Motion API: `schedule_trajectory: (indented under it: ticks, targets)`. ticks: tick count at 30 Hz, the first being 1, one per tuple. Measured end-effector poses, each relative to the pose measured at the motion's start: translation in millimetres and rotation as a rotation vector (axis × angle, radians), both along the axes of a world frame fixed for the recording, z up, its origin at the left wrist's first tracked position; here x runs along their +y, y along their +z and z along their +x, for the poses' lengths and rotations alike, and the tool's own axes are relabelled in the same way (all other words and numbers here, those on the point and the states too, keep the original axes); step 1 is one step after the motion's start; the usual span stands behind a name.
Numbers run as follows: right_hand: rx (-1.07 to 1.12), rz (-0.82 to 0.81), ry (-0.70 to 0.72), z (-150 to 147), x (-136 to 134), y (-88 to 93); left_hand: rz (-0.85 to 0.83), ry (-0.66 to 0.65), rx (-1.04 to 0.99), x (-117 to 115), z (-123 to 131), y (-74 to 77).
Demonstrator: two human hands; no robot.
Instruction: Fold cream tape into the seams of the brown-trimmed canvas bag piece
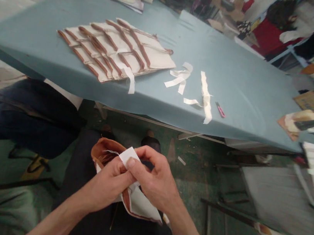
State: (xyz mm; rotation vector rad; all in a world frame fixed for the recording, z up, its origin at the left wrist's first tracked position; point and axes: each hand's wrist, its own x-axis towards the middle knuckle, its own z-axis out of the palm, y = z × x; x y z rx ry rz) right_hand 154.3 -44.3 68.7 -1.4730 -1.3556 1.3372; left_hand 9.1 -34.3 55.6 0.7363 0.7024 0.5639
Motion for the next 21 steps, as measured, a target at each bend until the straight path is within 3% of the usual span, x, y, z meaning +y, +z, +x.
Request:
schedule_trajectory:
  ticks: [8, 14, 18, 21]
  targets:
    - [0.22, -0.029, -0.093, -5, -6, -11.9, 0.156, -0.005, 0.221, -5, -3, -0.3]
    - [0.265, 0.072, -0.203, 0, -6, -20.8, 0.237, 0.24, 0.428, -16, -21, -14.3]
    - [0.339, -0.061, -0.184, 2, -3, -42.5, 0.376, 0.414, 0.657, -21, -43, -31.8]
    - [0.361, -0.203, -0.126, -4, -2, -69.8, 0.374, 0.418, 0.704, -26, -53, -38.5]
